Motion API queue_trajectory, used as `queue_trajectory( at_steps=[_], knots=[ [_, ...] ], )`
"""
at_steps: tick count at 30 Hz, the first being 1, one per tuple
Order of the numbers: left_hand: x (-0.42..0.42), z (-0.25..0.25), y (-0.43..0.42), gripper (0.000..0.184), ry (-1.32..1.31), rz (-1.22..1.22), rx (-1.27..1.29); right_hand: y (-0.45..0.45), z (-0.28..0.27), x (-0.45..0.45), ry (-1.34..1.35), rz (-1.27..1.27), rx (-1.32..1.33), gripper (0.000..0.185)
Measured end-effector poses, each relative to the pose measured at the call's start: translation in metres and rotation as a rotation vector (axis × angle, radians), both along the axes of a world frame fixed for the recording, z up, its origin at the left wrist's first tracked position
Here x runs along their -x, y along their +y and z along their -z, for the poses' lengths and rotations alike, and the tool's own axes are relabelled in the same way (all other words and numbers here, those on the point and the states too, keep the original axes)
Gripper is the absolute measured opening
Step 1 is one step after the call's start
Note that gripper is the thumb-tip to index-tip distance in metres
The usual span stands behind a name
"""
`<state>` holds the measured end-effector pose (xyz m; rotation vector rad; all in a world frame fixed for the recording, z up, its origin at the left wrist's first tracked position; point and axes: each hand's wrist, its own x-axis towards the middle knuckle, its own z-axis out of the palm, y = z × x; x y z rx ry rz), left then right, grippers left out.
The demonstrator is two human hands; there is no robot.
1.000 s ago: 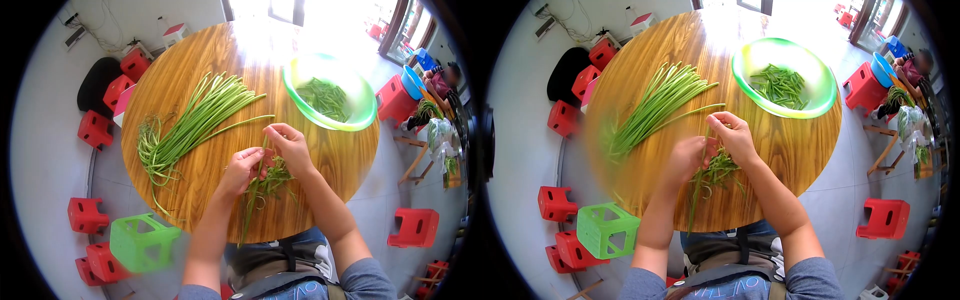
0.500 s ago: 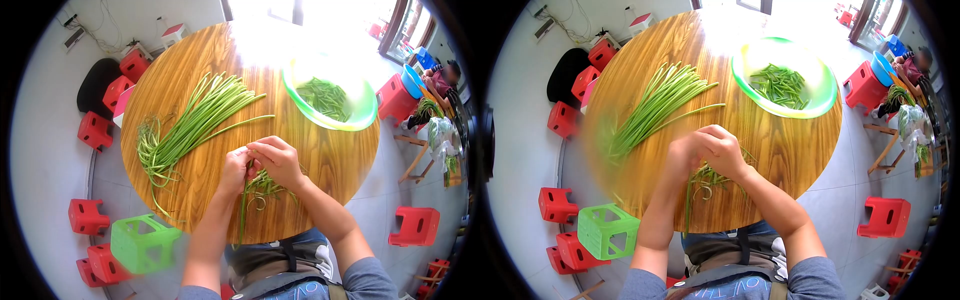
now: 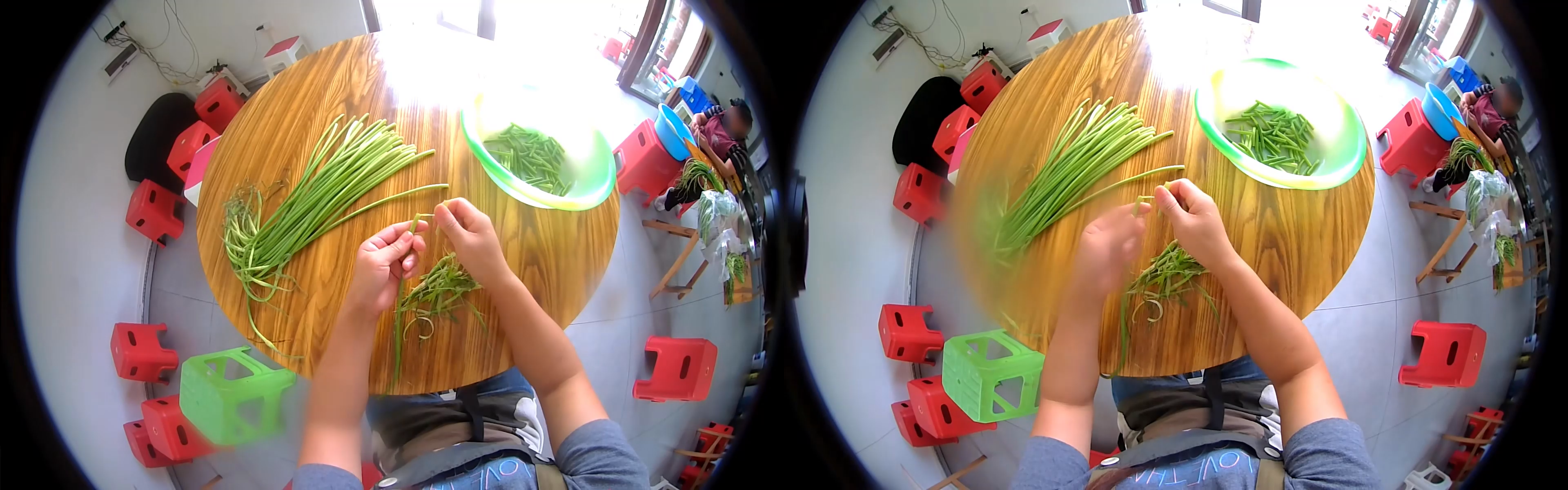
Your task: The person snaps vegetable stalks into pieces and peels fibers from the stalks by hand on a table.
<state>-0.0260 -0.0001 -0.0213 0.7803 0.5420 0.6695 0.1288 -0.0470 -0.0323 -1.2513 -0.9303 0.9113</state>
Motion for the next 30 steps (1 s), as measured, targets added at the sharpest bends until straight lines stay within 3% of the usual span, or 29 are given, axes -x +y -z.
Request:
queue_trajectory(
  at_steps=[3,6,9,12,17,21,27,30],
  knots=[
    [-0.001,0.005,0.003,0.023,0.013,-0.08,-0.005,-0.003,-0.008,-0.001,0.396,-0.194,0.111,0.023],
    [-0.004,0.015,0.006,0.025,-0.042,-0.178,0.02,-0.008,-0.015,-0.003,0.313,-0.325,0.146,0.017],
    [0.003,0.011,0.01,0.026,-0.135,-0.145,0.043,-0.01,-0.018,-0.008,0.736,-0.55,-0.013,0.015],
    [0.004,0.007,0.008,0.026,-0.103,-0.068,0.005,-0.009,-0.017,-0.013,0.967,-0.431,-0.065,0.014],
    [0.0,-0.007,-0.002,0.02,0.088,0.0,-0.048,-0.006,-0.017,-0.004,0.298,-0.061,0.073,0.016],
    [-0.007,-0.004,-0.009,0.02,0.181,0.055,-0.097,-0.005,-0.018,0.005,0.036,0.096,-0.193,0.009],
    [-0.008,0.011,-0.002,0.017,0.188,-0.048,-0.144,-0.002,-0.006,0.001,-0.367,0.042,-0.322,0.01],
    [-0.001,0.027,0.016,0.017,-0.032,-0.231,0.051,-0.01,-0.014,0.004,-0.343,-0.256,-0.227,0.01]
  ],
)
